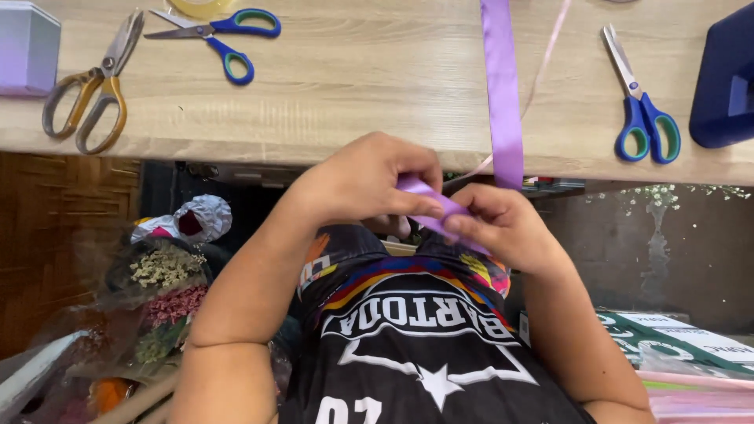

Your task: The person retrieves a spool of purple ribbon from a shelf and places it on a table. They unroll the ribbon, cut a length with scissors, and then fold and tie the ribbon into a bow by hand.

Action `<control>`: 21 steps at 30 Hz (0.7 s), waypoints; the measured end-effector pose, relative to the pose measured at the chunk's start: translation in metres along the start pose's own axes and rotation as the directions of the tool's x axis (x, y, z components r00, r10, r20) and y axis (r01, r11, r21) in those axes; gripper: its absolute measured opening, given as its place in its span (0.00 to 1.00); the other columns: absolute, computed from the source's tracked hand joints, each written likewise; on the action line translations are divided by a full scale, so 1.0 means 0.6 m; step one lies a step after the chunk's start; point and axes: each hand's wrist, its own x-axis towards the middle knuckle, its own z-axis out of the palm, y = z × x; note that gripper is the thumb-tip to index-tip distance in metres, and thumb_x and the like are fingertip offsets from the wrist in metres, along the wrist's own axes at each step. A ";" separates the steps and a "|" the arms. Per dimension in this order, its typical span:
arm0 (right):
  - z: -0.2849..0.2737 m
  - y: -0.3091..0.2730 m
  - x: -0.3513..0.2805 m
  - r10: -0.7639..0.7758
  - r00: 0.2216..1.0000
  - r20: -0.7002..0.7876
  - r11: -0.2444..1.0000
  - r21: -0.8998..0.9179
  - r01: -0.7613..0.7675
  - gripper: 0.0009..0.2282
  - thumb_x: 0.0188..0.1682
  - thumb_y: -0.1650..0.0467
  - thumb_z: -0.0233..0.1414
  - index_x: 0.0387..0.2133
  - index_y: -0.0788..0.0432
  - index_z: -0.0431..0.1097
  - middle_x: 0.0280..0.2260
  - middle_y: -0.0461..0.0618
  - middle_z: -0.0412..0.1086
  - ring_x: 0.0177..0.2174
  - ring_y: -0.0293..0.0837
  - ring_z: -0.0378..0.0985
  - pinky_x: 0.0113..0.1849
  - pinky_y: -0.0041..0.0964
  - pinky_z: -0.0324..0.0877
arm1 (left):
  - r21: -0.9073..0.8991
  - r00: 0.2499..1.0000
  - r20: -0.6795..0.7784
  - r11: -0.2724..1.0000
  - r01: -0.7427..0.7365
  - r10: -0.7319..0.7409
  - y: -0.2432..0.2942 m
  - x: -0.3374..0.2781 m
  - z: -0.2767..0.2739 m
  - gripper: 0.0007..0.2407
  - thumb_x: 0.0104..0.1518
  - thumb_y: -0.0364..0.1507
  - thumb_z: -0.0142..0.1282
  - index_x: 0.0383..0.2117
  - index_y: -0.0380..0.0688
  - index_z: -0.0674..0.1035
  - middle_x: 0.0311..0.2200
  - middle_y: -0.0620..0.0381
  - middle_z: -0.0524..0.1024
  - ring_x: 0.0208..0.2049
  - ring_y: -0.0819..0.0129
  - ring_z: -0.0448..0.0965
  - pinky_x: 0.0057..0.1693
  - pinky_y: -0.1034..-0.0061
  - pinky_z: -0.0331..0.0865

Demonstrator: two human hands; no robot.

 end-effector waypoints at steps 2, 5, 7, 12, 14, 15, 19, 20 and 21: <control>0.007 -0.006 0.014 -0.050 0.985 -0.164 0.995 0.077 0.063 0.06 0.49 0.76 0.60 0.36 0.68 0.76 0.21 0.52 0.75 0.25 0.36 0.76 0.33 0.30 0.71 | -0.110 0.988 -0.071 0.983 -0.144 0.137 -0.036 -0.008 -0.015 0.15 0.49 0.30 0.71 0.41 0.49 0.79 0.27 0.60 0.77 0.26 0.75 0.81 0.37 0.81 0.76; 0.005 0.016 0.011 -0.036 0.960 -0.276 0.986 0.144 0.079 0.06 0.50 0.76 0.59 0.37 0.69 0.75 0.22 0.55 0.75 0.27 0.38 0.77 0.34 0.31 0.73 | -0.251 0.927 -0.192 0.897 -0.363 0.322 -0.071 0.001 -0.023 0.30 0.48 0.27 0.74 0.58 0.45 0.70 0.39 0.57 0.72 0.36 0.73 0.76 0.45 0.77 0.78; 0.013 0.021 0.012 -0.028 0.957 -0.288 0.983 0.164 0.078 0.06 0.50 0.76 0.59 0.37 0.69 0.75 0.22 0.56 0.76 0.27 0.40 0.79 0.35 0.32 0.73 | -0.283 0.913 -0.225 0.874 -0.395 0.340 -0.087 0.006 -0.008 0.31 0.50 0.23 0.72 0.61 0.46 0.66 0.42 0.55 0.72 0.38 0.72 0.77 0.48 0.76 0.78; 0.028 0.033 0.015 0.004 0.943 -0.331 0.982 0.178 0.059 0.08 0.49 0.75 0.60 0.38 0.69 0.75 0.22 0.57 0.75 0.26 0.40 0.79 0.34 0.32 0.73 | -0.322 0.849 -0.317 0.794 -0.515 0.422 -0.122 0.020 0.019 0.32 0.57 0.18 0.65 0.66 0.46 0.60 0.48 0.52 0.70 0.43 0.71 0.78 0.53 0.73 0.78; 0.037 0.022 0.015 0.104 0.923 -0.371 0.973 0.229 -0.018 0.05 0.49 0.74 0.59 0.34 0.66 0.74 0.18 0.54 0.73 0.20 0.36 0.74 0.24 0.23 0.66 | -0.313 0.828 -0.365 0.781 -0.540 0.426 -0.132 0.025 0.032 0.28 0.59 0.17 0.61 0.65 0.45 0.61 0.49 0.48 0.70 0.43 0.66 0.80 0.52 0.71 0.78; 0.045 0.025 0.016 0.105 0.922 -0.373 0.973 0.228 -0.018 0.05 0.49 0.74 0.59 0.34 0.66 0.74 0.18 0.54 0.73 0.20 0.36 0.74 0.24 0.23 0.66 | -0.315 0.828 -0.364 0.780 -0.540 0.427 -0.141 0.029 0.038 0.28 0.59 0.17 0.61 0.65 0.45 0.61 0.49 0.48 0.70 0.43 0.66 0.80 0.52 0.71 0.78; 0.065 0.039 0.021 0.225 0.881 -0.416 0.890 0.456 -0.012 0.06 0.49 0.71 0.57 0.28 0.64 0.71 0.15 0.56 0.70 0.17 0.43 0.77 0.19 0.24 0.64 | -0.301 0.840 -0.445 0.832 -0.466 0.310 -0.169 0.043 0.067 0.26 0.60 0.19 0.58 0.63 0.44 0.59 0.49 0.49 0.70 0.44 0.67 0.80 0.50 0.75 0.78; 0.068 0.042 0.023 0.241 0.878 -0.414 0.877 0.480 -0.014 0.06 0.49 0.71 0.57 0.27 0.64 0.71 0.14 0.57 0.70 0.16 0.45 0.77 0.17 0.24 0.63 | -0.353 0.848 -0.453 0.818 -0.454 0.275 -0.175 0.044 0.076 0.28 0.59 0.18 0.57 0.64 0.44 0.57 0.50 0.49 0.69 0.45 0.65 0.80 0.51 0.74 0.78; 0.070 0.047 0.023 0.243 0.877 -0.415 0.877 0.481 -0.015 0.06 0.49 0.71 0.57 0.27 0.64 0.71 0.14 0.57 0.70 0.16 0.45 0.77 0.17 0.24 0.63 | -0.354 0.849 -0.452 0.819 -0.452 0.274 -0.171 0.046 0.079 0.28 0.59 0.18 0.57 0.64 0.44 0.57 0.50 0.49 0.69 0.45 0.65 0.80 0.51 0.74 0.78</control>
